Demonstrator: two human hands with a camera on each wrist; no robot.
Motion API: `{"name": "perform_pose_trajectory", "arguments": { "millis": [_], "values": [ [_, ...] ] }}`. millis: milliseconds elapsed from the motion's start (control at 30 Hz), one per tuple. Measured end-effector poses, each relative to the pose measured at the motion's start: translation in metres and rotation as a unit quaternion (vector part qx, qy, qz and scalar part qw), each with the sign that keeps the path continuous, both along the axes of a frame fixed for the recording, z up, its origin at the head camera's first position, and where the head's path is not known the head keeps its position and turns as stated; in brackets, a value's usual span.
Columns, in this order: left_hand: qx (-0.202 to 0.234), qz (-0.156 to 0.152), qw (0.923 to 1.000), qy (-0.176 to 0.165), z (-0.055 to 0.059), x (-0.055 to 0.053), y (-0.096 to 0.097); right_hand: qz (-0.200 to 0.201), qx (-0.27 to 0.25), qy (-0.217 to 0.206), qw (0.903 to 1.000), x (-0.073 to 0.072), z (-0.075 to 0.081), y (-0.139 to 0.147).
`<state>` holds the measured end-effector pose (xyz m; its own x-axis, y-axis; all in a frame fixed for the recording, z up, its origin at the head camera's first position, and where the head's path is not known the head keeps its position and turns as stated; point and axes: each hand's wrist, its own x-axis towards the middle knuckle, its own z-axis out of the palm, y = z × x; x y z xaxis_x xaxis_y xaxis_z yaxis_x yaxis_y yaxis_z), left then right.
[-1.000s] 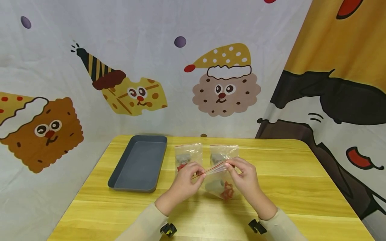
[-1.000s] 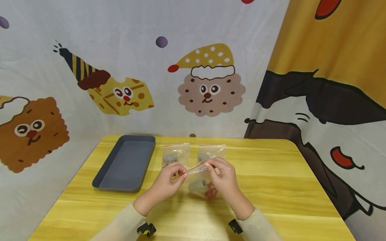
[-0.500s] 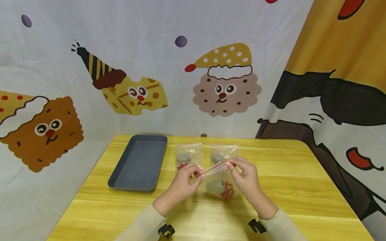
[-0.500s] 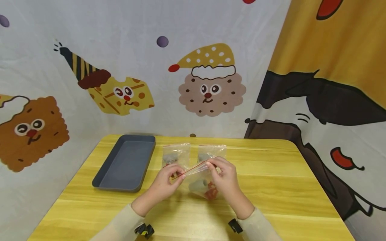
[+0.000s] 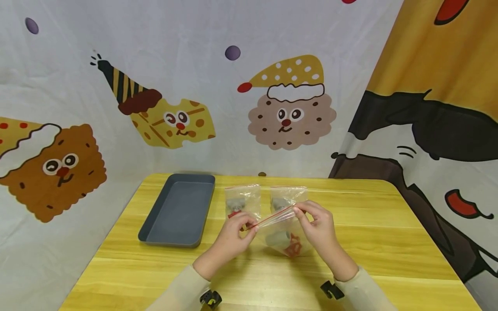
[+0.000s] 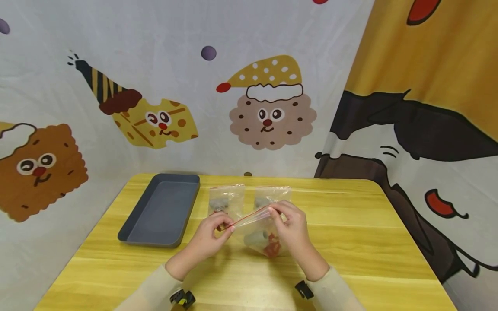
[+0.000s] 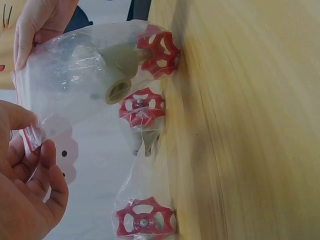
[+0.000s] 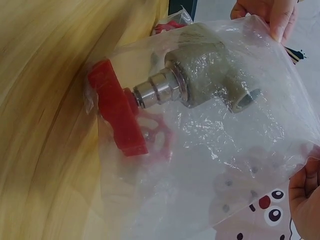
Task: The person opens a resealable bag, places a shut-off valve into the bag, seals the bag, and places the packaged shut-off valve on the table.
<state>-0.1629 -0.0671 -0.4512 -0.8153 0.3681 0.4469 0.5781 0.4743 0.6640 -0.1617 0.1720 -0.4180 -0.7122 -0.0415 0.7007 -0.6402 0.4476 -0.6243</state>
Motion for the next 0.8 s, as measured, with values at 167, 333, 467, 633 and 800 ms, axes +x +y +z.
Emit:
{"name": "perform_pose_trajectory", "arguments": {
  "millis": [167, 333, 467, 633, 800],
  "values": [
    [-0.010, 0.002, 0.9999, -0.010, -0.001, 0.001, -0.002, 0.003, -0.002, 0.011, 0.9999, -0.001, -0.003, 0.003],
    [-0.022, 0.009, 0.9996, -0.014, -0.003, 0.002, -0.006, 0.002, -0.002, 0.017, 0.9999, -0.002, -0.002, 0.004],
    [-0.029, 0.015, 0.9993, -0.018, -0.004, 0.002, -0.008, -0.003, -0.003, 0.027, 0.9996, 0.001, 0.004, 0.002],
    [-0.032, 0.020, 0.9991, -0.018, -0.005, 0.003, -0.010, -0.006, -0.003, 0.031, 0.9995, 0.009, 0.020, -0.005],
    [-0.038, 0.024, 0.9989, -0.016, -0.005, 0.003, -0.010, -0.009, -0.005, 0.022, 0.9997, 0.013, 0.026, -0.007]
  ]
}}
